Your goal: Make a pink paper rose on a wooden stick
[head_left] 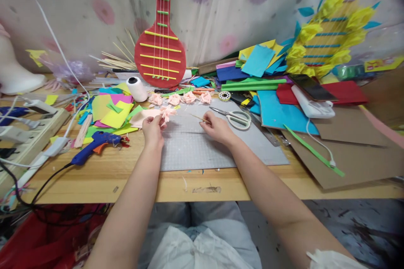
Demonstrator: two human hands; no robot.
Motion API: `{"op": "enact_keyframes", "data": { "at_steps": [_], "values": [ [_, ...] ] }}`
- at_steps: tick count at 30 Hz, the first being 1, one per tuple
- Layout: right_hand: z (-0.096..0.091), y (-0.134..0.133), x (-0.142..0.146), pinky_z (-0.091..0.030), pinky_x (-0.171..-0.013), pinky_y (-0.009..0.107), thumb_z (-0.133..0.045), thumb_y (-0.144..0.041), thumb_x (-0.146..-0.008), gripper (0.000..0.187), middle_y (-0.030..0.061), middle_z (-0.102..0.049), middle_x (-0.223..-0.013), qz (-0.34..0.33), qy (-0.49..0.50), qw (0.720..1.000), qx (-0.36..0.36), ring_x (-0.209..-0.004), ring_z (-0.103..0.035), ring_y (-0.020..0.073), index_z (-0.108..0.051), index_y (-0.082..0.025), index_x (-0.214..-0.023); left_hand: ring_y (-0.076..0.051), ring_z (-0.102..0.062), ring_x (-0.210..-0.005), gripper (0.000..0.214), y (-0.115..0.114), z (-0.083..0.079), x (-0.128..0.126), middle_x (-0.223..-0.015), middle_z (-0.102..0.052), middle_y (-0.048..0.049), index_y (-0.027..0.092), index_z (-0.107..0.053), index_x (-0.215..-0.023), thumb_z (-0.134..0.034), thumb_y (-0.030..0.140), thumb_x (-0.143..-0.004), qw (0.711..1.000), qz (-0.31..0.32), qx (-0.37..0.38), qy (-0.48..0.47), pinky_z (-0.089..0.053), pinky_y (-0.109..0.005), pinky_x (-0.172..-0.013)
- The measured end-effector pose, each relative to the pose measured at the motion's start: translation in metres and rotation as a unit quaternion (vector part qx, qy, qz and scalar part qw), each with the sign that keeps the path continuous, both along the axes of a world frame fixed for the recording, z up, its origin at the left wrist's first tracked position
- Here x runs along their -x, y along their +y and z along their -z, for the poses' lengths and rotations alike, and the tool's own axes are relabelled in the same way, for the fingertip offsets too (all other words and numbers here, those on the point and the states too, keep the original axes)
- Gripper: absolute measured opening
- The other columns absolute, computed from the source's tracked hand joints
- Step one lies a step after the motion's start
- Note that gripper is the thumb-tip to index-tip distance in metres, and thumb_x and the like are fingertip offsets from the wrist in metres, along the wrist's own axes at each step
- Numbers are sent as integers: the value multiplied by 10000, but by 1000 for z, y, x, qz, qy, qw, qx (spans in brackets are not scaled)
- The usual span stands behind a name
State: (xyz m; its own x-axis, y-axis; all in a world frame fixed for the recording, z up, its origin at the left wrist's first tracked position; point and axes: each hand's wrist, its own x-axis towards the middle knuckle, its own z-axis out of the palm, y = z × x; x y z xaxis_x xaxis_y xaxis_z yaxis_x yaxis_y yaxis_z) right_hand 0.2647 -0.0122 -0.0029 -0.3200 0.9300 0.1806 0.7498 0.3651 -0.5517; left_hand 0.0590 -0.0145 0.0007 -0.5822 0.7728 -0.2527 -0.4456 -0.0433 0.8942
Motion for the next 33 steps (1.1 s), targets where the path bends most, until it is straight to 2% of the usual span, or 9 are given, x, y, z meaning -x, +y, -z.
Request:
{"op": "enact_keyframes", "data": {
  "at_steps": [3,7,12,21,28,31,33],
  "values": [
    [2,0,4,-286,-544,212,-473,-415,-757,227,-58,-455,-573,32,100,994,7,-516,-410,91,-447,-203,-833,-85,-565,-536,349,-3,3,-9,-661,-534,32,188,-364,-762,-629,170,-535,999,20,-3,40,-377,-143,-400],
    [2,-10,20,-299,-537,201,-540,-456,-687,311,-76,-423,-576,7,156,987,25,-508,-385,76,-427,-211,-842,-105,-582,-587,340,-7,10,-29,-659,-493,46,196,-378,-794,-633,195,-568,989,61,-32,131,-399,-154,-400],
    [2,-16,33,-306,-532,194,-547,-429,-661,313,-63,-497,-664,6,145,989,39,-519,-426,72,-423,-225,-864,-76,-543,-546,305,-8,16,-41,-666,-494,45,198,-382,-793,-621,196,-604,981,85,-45,166,-398,-149,-401],
    [3,-15,41,-287,-532,205,-489,-387,-705,204,-49,-537,-639,30,85,996,-3,-543,-467,95,-486,-230,-835,-84,-570,-578,305,-8,17,-41,-687,-498,46,195,-397,-796,-623,174,-592,983,80,-46,161,-403,-149,-420],
    [6,-11,40,-301,-522,201,-475,-323,-718,121,-53,-517,-580,54,147,988,-4,-522,-452,94,-508,-222,-774,-113,-592,-581,277,-8,15,-42,-668,-520,33,204,-379,-820,-598,241,-655,980,94,-56,166,-393,-170,-426],
    [8,-8,39,-309,-510,197,-494,-337,-704,131,-53,-517,-577,81,213,974,9,-513,-449,89,-497,-212,-743,-86,-574,-605,226,-19,8,-44,-689,-521,28,201,-430,-806,-604,246,-671,961,56,-95,252,-410,-169,-509],
    [9,-5,39,-311,-495,196,-500,-342,-694,140,-54,-514,-571,88,261,961,26,-496,-443,86,-490,-208,-733,-84,-569,-644,178,-29,3,-49,-711,-541,18,202,-481,-805,-601,234,-678,937,60,-126,319,-418,-173,-571]
  ]
}}
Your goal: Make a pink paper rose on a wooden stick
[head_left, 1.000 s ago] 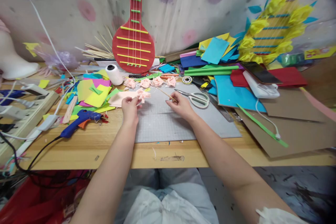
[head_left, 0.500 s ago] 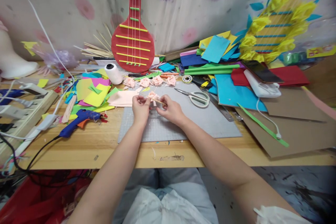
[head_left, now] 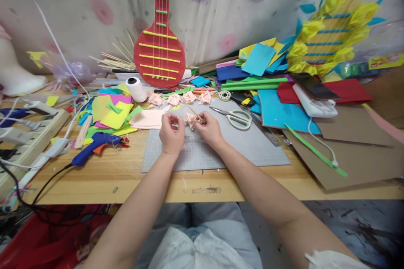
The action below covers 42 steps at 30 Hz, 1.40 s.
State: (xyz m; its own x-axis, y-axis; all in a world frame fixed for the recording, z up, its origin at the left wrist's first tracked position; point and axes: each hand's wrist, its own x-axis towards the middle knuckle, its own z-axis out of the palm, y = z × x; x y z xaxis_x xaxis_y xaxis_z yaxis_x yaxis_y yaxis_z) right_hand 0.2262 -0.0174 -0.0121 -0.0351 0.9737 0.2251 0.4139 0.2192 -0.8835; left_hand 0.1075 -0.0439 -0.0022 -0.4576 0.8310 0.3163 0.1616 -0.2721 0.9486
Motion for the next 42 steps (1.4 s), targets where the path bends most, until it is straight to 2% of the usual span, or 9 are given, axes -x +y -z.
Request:
{"op": "enact_keyframes", "data": {
  "at_steps": [6,12,16,19,23,26,34,37,42],
  "values": [
    [2,3,-3,-315,-480,194,-498,-323,-673,137,-54,-492,-567,-19,57,998,16,-488,-421,81,-489,-199,-731,-128,-574,-788,199,-12,-5,-13,-859,-614,-22,222,-567,-863,-597,186,-669,988,110,-25,103,-436,-209,-656],
    [0,0,-4,-315,-503,193,-491,-327,-693,141,-47,-511,-599,-29,7,1000,-6,-514,-434,81,-506,-196,-745,-145,-575,-844,213,-9,-4,-12,-936,-626,-35,230,-571,-909,-557,174,-704,989,107,-9,98,-427,-211,-608],
    [-3,-4,-7,-306,-527,197,-493,-312,-700,133,-48,-523,-592,-60,-94,993,-31,-534,-446,90,-527,-206,-773,-134,-588,-728,159,-4,0,-6,-817,-648,-23,226,-606,-832,-578,170,-686,993,90,51,63,-425,-211,-593],
    [-6,-7,-10,-299,-550,199,-476,-262,-706,128,-40,-557,-623,-118,-166,977,-63,-557,-464,91,-555,-209,-791,-123,-587,-645,75,3,5,-2,-740,-638,-26,196,-596,-761,-552,237,-716,990,98,103,15,-435,-213,-553],
    [-11,-10,-10,-282,-567,208,-463,-220,-710,128,-22,-610,-704,-169,-261,943,-122,-613,-503,101,-574,-209,-772,-120,-567,-518,256,8,2,0,-637,-614,-20,165,-551,-762,-601,393,-660,972,107,180,-107,-400,-199,-415],
    [-15,-11,-9,-275,-574,219,-458,-228,-732,127,-3,-641,-772,-186,-318,918,-145,-670,-532,121,-575,-206,-776,-102,-547,-465,404,8,-4,1,-598,-607,-3,152,-547,-778,-684,448,-540,964,103,211,-129,-398,-188,-400],
    [-19,-13,-6,-262,-562,234,-456,-209,-775,177,22,-650,-941,-200,-415,871,-170,-787,-557,155,-563,-218,-915,-83,-513,-429,359,9,-7,10,-568,-605,-13,119,-629,-765,-716,327,-486,945,124,273,-132,-393,-191,-397],
    [-19,-14,-5,-261,-569,236,-445,-254,-806,179,25,-651,-945,-203,-410,873,-167,-796,-561,152,-565,-219,-934,-93,-529,-450,403,9,-6,11,-572,-613,-9,119,-605,-822,-725,237,-456,945,129,242,-180,-411,-202,-436],
    [-18,-13,-5,-260,-577,228,-331,-465,-866,336,7,-658,-873,-111,-329,928,-133,-747,-569,129,-555,-231,-959,-97,-560,-516,357,14,-2,13,-566,-577,38,166,-480,-807,-691,184,-520,952,60,122,-273,-463,-229,-537]
  ]
}}
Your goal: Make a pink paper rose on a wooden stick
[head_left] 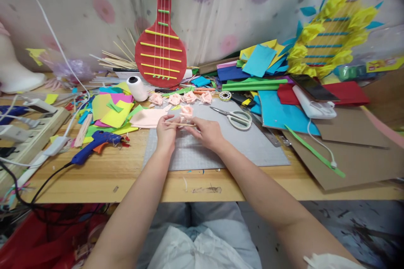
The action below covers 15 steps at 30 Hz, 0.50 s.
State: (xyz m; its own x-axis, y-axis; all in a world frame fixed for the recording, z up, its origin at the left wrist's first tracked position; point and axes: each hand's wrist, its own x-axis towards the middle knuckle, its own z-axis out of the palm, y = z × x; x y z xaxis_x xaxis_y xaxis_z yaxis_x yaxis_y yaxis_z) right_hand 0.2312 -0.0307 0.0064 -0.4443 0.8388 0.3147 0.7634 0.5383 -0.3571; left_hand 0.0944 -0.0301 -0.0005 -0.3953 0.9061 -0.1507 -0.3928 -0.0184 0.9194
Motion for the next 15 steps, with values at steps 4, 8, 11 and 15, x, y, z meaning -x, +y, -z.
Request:
{"op": "enact_keyframes", "data": {
  "at_steps": [4,8,11,15],
  "values": [
    [3,2,-3,-224,-545,237,-225,-482,-889,431,8,-647,-758,62,-9,998,27,-681,-557,124,-561,-217,-836,-104,-590,-595,292,5,2,4,-606,-555,46,184,-398,-763,-626,128,-588,995,-72,-17,-68,-501,-281,-631],
    [8,3,-5,-216,-546,238,-242,-483,-885,429,13,-644,-766,46,-33,998,33,-695,-551,126,-562,-215,-785,-96,-598,-622,276,4,1,3,-647,-582,27,178,-410,-792,-612,108,-617,993,-65,-20,-92,-502,-277,-665],
    [9,3,-6,-225,-554,233,-246,-488,-882,434,9,-643,-745,45,-26,998,42,-684,-545,126,-568,-220,-768,-91,-603,-621,254,2,-1,3,-674,-608,9,165,-450,-816,-616,115,-631,994,-43,-14,-98,-499,-259,-665],
    [10,6,-10,-236,-552,228,-254,-497,-874,448,7,-642,-725,56,-1,996,70,-659,-536,123,-588,-224,-752,-106,-621,-641,204,0,-4,4,-697,-636,-15,153,-486,-831,-561,79,-656,992,6,-9,-129,-500,-283,-705]
  ]
}}
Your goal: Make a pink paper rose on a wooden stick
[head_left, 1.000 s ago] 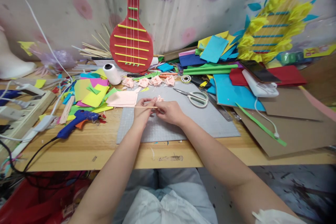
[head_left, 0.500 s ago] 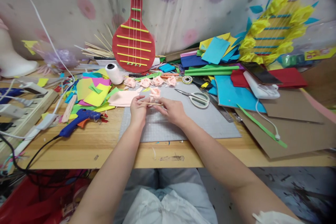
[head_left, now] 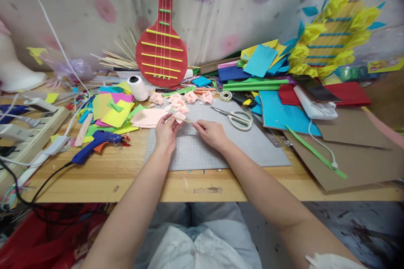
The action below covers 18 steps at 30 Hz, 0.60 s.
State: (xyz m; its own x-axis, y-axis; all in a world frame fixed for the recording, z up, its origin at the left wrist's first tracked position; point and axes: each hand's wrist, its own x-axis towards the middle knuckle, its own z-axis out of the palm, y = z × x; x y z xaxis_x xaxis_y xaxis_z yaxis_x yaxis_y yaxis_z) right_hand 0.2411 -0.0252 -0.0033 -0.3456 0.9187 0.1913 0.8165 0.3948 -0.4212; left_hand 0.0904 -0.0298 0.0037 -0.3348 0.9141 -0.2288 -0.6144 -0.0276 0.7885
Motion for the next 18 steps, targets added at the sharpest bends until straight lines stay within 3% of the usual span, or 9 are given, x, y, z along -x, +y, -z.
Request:
{"op": "enact_keyframes", "data": {
  "at_steps": [6,11,18],
  "values": [
    [2,5,-8,-277,-562,214,-294,-496,-858,431,-1,-634,-675,17,54,997,44,-628,-536,117,-621,-228,-777,-150,-637,-795,511,0,3,-1,-804,-659,-33,171,-448,-956,-615,-25,-514,994,85,-56,31,-457,-320,-824],
    [5,6,-8,-301,-565,210,-311,-503,-847,433,-5,-645,-697,-8,76,995,63,-623,-540,114,-642,-228,-793,-126,-627,-708,626,2,10,-1,-733,-640,4,171,-451,-1045,-715,74,-486,990,74,-60,105,-442,-315,-812],
    [7,6,-7,-349,-622,211,-306,-495,-853,449,5,-672,-781,-47,116,988,85,-695,-571,126,-664,-226,-851,-105,-606,-643,622,0,8,-2,-684,-634,10,160,-478,-1039,-734,111,-474,990,67,-59,109,-450,-265,-731]
  ]
}}
